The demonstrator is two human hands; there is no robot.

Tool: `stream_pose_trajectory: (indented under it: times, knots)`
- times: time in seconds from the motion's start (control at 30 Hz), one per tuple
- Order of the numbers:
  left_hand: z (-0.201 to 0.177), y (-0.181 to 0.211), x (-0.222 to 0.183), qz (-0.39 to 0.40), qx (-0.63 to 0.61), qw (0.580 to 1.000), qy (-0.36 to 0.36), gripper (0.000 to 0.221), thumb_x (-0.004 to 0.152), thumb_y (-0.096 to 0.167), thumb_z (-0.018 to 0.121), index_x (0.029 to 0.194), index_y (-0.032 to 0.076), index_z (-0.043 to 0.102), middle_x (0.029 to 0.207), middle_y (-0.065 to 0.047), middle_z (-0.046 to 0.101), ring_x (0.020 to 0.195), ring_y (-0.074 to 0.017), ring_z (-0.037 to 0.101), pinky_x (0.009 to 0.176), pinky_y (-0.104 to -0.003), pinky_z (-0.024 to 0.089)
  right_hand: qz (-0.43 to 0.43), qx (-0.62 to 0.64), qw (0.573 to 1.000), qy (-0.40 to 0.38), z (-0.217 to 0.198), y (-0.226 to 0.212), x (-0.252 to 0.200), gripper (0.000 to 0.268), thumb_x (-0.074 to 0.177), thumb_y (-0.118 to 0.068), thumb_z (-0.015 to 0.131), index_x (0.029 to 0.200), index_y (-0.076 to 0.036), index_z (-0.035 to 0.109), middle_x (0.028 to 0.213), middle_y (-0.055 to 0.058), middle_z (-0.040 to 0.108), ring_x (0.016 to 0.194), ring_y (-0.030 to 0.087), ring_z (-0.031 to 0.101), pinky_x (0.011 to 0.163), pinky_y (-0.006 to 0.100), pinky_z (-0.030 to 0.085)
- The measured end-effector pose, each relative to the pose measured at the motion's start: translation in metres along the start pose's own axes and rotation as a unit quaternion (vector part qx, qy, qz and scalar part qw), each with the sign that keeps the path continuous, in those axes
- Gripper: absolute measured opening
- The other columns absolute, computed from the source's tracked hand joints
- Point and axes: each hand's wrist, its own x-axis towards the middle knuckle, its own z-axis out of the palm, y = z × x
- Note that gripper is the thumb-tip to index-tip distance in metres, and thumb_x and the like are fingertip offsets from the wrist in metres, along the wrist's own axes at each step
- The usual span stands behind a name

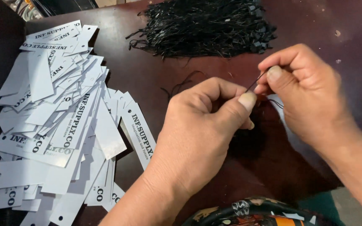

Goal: Untangling and separating individual black string tag fasteners from a pile on a production table.

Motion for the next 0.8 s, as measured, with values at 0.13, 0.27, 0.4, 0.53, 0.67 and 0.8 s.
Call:
stream_pose_trajectory:
  times: [0.13,0.27,0.4,0.53,0.67,0.8]
  knots:
    - [-0.009,-0.003,0.005,0.046,-0.201,0.977,-0.061,0.01,0.095,0.003,0.065,0.097,-0.004,0.071,0.068,-0.01,0.063,0.059,-0.0145,0.058,0.059,-0.026,0.047,0.067,-0.141,0.988,0.012,0.01,0.007,-0.002,0.011,0.105,-0.008,0.057,0.111,-0.01,0.066,0.086,0.003,0.071,0.08,0.011,0.067,0.08,0.025,0.052]
    - [-0.01,0.028,-0.004,-0.066,-0.116,0.991,-0.024,0.019,0.098,0.013,0.065,0.091,-0.002,0.073,0.061,-0.011,0.06,0.049,-0.0148,0.049,0.051,-0.027,0.044,0.083,-0.072,0.993,0.035,0.013,0.01,-0.004,0.007,0.104,-0.002,0.062,0.11,-0.006,0.062,0.085,0.008,0.07,0.079,0.013,0.072,0.078,0.022,0.059]
    - [-0.007,0.032,-0.01,-0.107,-0.115,0.987,0.027,0.024,0.101,0.015,0.068,0.081,0.001,0.068,0.053,-0.007,0.049,0.048,-0.0134,0.037,0.044,-0.029,0.027,0.095,-0.023,0.993,0.066,0.014,0.011,-0.003,0.008,0.104,-0.001,0.062,0.109,-0.005,0.058,0.092,0.009,0.073,0.077,0.015,0.071,0.078,0.023,0.06]
    - [-0.01,0.024,-0.001,-0.065,-0.085,0.992,0.066,0.029,0.093,0.008,0.058,0.105,0.005,0.084,0.061,-0.007,0.06,0.047,-0.0097,0.043,0.044,-0.022,0.035,0.068,0.046,0.994,0.069,0.016,0.02,-0.004,0.007,0.105,0.004,0.057,0.108,-0.002,0.056,0.093,0.015,0.071,0.081,0.021,0.074,0.08,0.026,0.064]
    - [-0.019,0.008,0.004,-0.04,-0.127,0.986,0.1,0.021,0.099,0.013,0.06,0.107,0.002,0.076,0.058,-0.008,0.058,0.04,-0.0107,0.035,0.037,-0.024,0.026,0.061,0.065,0.993,0.073,0.013,0.025,-0.005,0.009,0.106,0.001,0.059,0.114,-0.001,0.062,0.096,0.014,0.071,0.082,0.02,0.073,0.083,0.026,0.064]
    - [-0.026,0.006,0.0,-0.088,0.065,0.984,0.142,0.028,0.104,0.022,0.066,0.079,0.009,0.07,0.054,-0.004,0.058,0.049,-0.0114,0.039,0.046,-0.03,0.034,0.088,0.113,0.983,0.111,0.012,0.03,-0.003,0.007,0.108,0.001,0.059,0.113,-0.002,0.062,0.092,0.013,0.07,0.076,0.02,0.073,0.076,0.028,0.068]
